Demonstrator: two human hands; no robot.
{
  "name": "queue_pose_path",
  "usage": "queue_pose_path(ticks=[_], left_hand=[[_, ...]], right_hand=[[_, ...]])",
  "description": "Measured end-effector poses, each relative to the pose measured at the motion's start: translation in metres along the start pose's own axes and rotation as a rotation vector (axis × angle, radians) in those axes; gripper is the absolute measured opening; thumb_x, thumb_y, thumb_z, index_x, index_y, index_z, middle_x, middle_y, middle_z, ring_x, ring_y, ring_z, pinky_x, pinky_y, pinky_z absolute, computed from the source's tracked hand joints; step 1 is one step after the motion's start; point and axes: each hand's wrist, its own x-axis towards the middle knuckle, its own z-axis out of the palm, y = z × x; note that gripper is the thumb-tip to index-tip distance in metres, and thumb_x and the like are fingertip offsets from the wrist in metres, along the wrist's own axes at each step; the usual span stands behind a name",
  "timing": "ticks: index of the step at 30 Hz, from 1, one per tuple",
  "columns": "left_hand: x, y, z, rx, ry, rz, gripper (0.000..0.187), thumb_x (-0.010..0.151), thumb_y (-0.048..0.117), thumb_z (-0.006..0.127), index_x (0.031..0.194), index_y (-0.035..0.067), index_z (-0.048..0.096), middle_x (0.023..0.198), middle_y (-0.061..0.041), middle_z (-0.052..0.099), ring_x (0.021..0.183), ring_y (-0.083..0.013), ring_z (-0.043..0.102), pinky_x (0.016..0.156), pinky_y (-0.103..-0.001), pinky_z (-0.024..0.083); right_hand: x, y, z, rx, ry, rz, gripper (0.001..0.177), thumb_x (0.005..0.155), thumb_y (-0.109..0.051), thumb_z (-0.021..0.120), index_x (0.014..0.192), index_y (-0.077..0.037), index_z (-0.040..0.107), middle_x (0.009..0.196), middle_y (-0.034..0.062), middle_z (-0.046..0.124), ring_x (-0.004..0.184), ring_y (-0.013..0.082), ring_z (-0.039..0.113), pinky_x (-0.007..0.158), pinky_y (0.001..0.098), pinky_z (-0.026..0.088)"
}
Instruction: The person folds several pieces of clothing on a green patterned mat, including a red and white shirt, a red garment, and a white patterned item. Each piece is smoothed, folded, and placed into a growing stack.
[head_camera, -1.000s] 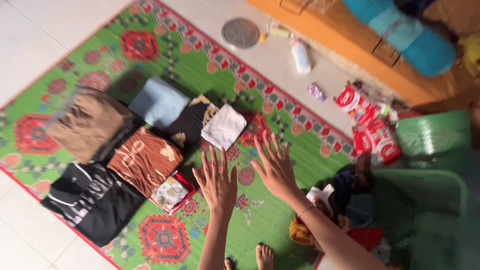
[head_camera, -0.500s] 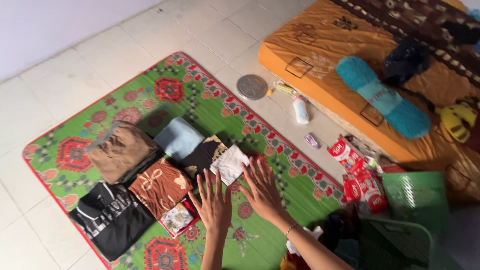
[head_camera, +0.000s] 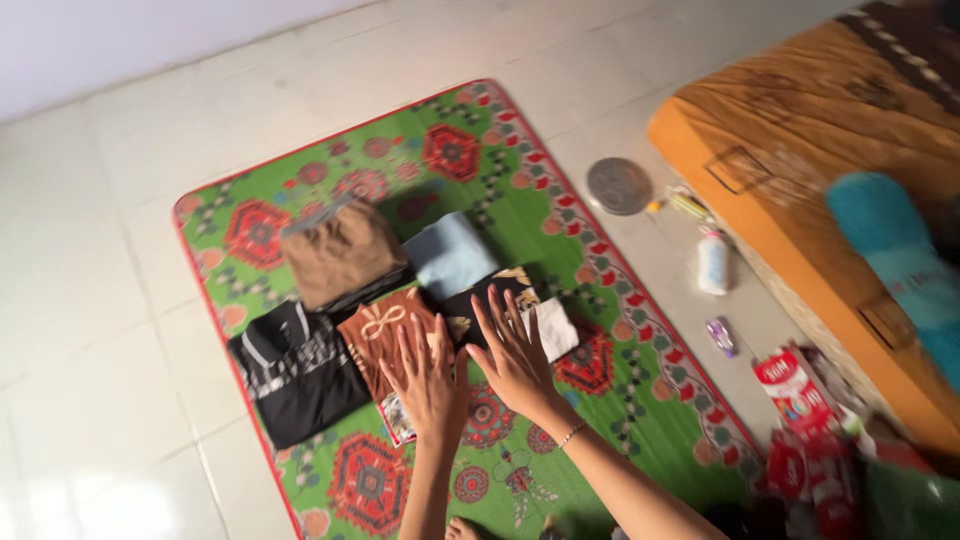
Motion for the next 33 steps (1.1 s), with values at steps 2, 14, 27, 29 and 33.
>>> queue_pose_path(ticks=[2,14,27,29,33], left_hand=[[0.006,-0.013,-0.002,0.014,0.024,-0.055,0.065,0.100,0.049,0.048,0.158,0.024,0.036,0.168,-0.008,0.026,0.156,-0.0294,0.019,0.122,-0.064,0.012],[0.010,0.002,0.021,0.046,0.132,-0.553,0.063,0.101,0.047,0.042,0.161,0.029,0.030,0.170,-0.005,0.020,0.156,-0.0297,0.016,0.117,-0.069,0.011],[-0.102,-0.005,0.028,0.137,0.329,-0.983,0.066,0.100,0.050,0.043,0.161,0.028,0.029,0.171,-0.005,0.016,0.157,-0.0288,0.012,0.120,-0.067,0.008],[-0.131,-0.010,0.020,0.159,0.331,-1.056,0.066,0.100,0.050,0.043,0.161,0.029,0.028,0.171,-0.005,0.014,0.158,-0.0276,0.009,0.120,-0.067,0.006],[-0.205,-0.016,0.009,0.200,0.362,-1.192,0.067,0.100,0.051,0.043,0.161,0.029,0.026,0.172,-0.003,0.010,0.158,-0.0265,0.005,0.121,-0.066,0.003]], right_hand=[[0.020,-0.009,0.005,0.009,-0.008,-0.060,0.072,0.105,-0.040,0.051,0.164,-0.014,0.020,0.171,0.0165,0.016,0.158,0.0368,0.013,0.124,0.0615,0.011],[0.082,0.002,0.010,0.026,-0.280,-0.447,0.072,0.104,-0.041,0.051,0.165,-0.016,0.020,0.173,0.0131,0.012,0.159,0.0347,0.009,0.125,0.0591,0.008],[0.025,-0.025,0.060,0.052,-0.481,-0.861,0.075,0.103,-0.047,0.049,0.165,-0.022,0.016,0.173,0.0087,0.008,0.160,0.0295,0.005,0.125,0.0565,0.004],[0.006,-0.042,0.067,0.059,-0.489,-0.931,0.075,0.103,-0.046,0.050,0.165,-0.023,0.016,0.173,0.0085,0.009,0.159,0.0299,0.005,0.124,0.0562,0.004],[-0.049,-0.075,0.085,0.100,-0.517,-1.082,0.075,0.102,-0.044,0.051,0.165,-0.021,0.016,0.173,0.0090,0.008,0.159,0.0300,0.005,0.125,0.0569,0.004]])
